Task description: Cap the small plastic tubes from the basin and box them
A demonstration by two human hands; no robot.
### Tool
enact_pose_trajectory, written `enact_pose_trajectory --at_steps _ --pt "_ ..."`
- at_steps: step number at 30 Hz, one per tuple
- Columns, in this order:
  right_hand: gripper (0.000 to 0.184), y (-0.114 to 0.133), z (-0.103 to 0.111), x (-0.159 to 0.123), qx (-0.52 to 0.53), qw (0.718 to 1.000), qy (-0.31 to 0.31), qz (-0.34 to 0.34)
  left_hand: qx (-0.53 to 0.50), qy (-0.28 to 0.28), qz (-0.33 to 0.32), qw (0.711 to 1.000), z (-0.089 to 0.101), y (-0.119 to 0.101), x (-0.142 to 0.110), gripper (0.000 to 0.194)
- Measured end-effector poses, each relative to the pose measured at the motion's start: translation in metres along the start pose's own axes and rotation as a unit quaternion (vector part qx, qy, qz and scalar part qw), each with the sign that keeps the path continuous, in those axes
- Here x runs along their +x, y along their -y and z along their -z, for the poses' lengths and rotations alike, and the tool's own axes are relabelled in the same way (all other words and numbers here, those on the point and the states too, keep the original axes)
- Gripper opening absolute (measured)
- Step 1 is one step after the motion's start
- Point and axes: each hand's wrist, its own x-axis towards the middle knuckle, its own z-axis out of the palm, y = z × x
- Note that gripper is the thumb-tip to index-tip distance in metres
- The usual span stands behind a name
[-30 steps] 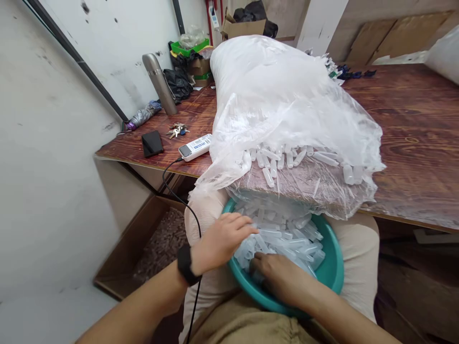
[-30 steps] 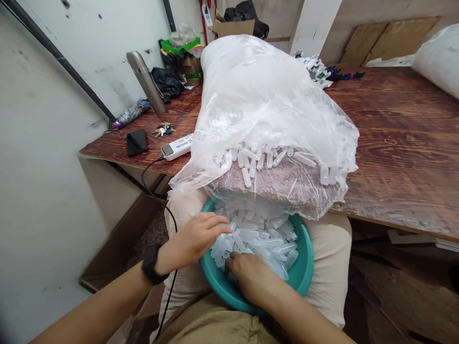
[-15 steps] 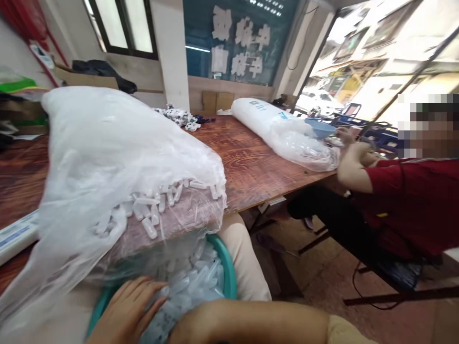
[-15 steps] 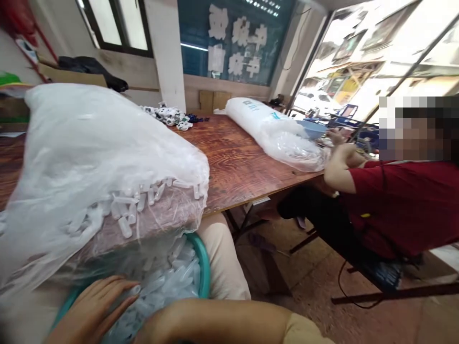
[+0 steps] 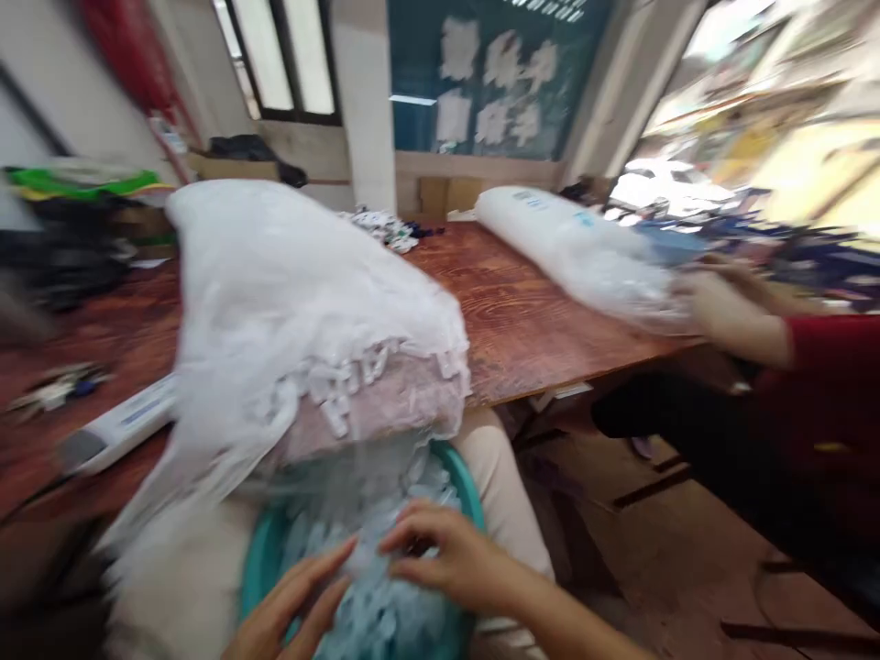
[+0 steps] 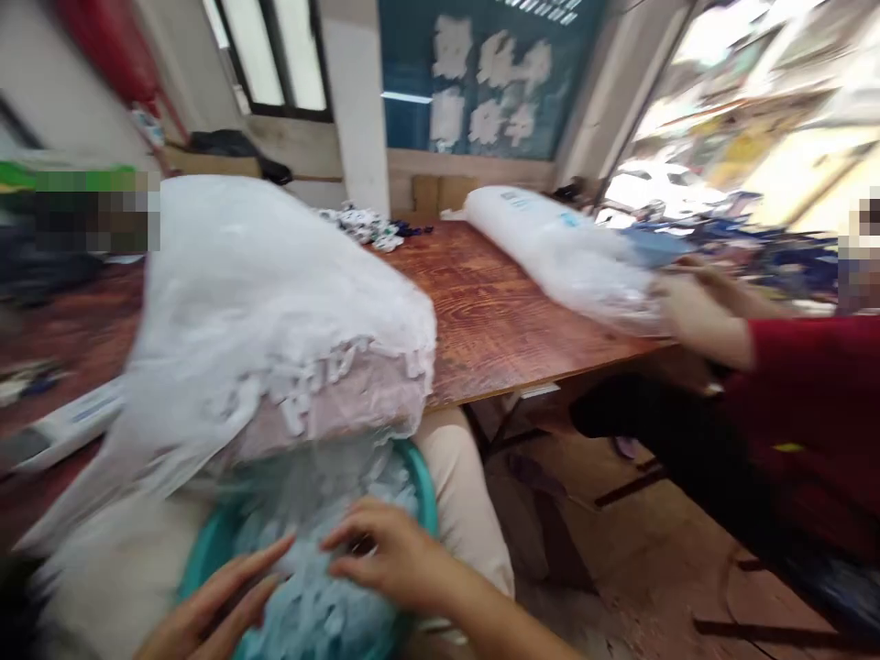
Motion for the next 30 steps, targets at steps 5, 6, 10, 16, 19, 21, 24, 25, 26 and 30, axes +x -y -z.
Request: enact_pose_trajectory --at_steps 5,6,10,16,19,21,24,25,26,30 --pt "0.024 0.006 0.003 -0.016 0.102 0.994 -0.038 -0.023 -0.131 -0.034 0.148 0.98 0.001 -0.083 0.0 0.03" --pt "0.024 0.008 0.004 -0.017 0.116 0.992 -0.044 -0.026 -0.145 -0.038 0.15 0.977 0.001 -0.088 0.001 0.028" --pt "0.023 0.012 0.001 -0.021 0.149 0.986 -0.064 -0.022 -0.176 -0.035 0.15 0.972 -0.001 -0.093 -0.003 0.025" --pt "0.016 0.011 -0.003 -0.029 0.099 0.992 -0.076 0.014 -0.17 -0.028 0.129 0.977 0.001 -0.092 -0.006 0.023" --pt "0.022 0.018 -0.001 -0.031 0.006 0.995 -0.058 0.084 -0.156 -0.027 0.071 0.985 0.0 -0.09 -0.008 0.023" --pt "0.025 0.022 -0.002 -0.032 -0.031 0.994 -0.04 0.101 -0.126 -0.033 0.02 0.991 -0.003 -0.088 -0.011 0.024" --pt "0.019 0.021 -0.009 -0.034 -0.005 1.0 -0.011 0.025 -0.077 -0.037 -0.024 0.996 -0.009 -0.084 -0.017 0.024" --pt "0.02 0.018 -0.013 -0.036 0.021 1.0 -0.001 -0.014 -0.072 -0.036 -0.026 0.996 -0.011 -0.083 -0.018 0.023" --pt "0.022 0.016 -0.015 -0.037 0.049 0.998 0.011 -0.048 -0.076 -0.035 -0.022 0.996 -0.013 -0.083 -0.019 0.023" --pt "0.031 0.011 -0.017 -0.042 0.078 0.992 0.057 -0.082 -0.129 -0.033 0.025 0.991 -0.015 -0.084 -0.021 0.023"
